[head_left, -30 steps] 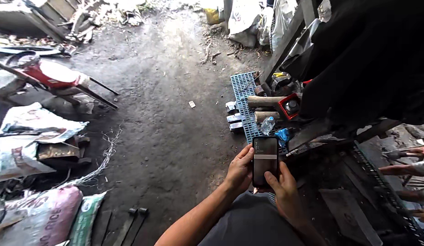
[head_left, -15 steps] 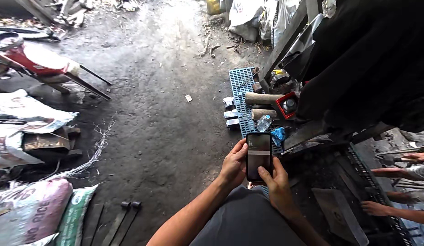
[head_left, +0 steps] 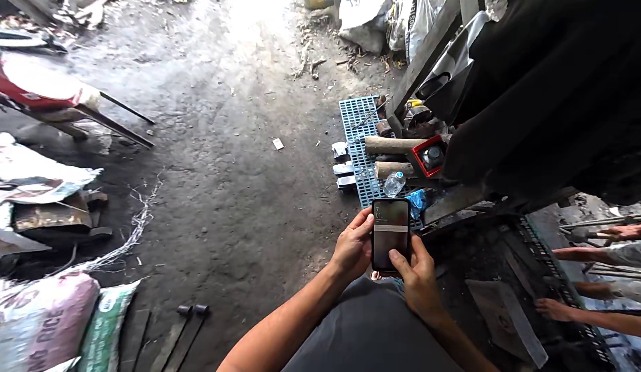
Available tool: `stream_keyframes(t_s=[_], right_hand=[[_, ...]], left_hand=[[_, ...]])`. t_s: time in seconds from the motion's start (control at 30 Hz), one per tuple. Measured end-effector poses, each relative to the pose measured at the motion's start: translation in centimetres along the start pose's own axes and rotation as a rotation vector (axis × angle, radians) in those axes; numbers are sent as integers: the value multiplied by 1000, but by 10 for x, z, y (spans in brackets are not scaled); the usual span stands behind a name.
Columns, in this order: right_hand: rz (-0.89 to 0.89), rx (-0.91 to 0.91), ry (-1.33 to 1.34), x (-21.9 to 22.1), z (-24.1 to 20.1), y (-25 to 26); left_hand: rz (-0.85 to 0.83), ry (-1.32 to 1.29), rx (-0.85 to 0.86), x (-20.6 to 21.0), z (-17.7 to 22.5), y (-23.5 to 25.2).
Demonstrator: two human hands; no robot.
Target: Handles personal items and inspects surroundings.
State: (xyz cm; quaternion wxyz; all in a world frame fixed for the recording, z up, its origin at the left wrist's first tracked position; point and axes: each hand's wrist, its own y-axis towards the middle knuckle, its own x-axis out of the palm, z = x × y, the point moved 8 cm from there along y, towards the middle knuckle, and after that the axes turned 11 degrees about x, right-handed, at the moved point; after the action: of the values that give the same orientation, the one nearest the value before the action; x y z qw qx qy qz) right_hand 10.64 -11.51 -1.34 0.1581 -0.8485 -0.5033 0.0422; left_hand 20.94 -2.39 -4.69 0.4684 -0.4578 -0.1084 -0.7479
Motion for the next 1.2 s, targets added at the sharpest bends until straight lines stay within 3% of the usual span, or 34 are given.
stream_keyframes(t_s=[0.4, 0.73, 1.2], right_hand=[[22, 15, 45, 3, 4, 2], [-48, 71, -77, 21, 14, 0], [0, 106, 53, 11, 21, -13]], left_hand=[[4, 29, -12, -1, 4, 3], [178, 494, 100, -13, 24, 16], [19, 281, 36, -15, 13, -5]])
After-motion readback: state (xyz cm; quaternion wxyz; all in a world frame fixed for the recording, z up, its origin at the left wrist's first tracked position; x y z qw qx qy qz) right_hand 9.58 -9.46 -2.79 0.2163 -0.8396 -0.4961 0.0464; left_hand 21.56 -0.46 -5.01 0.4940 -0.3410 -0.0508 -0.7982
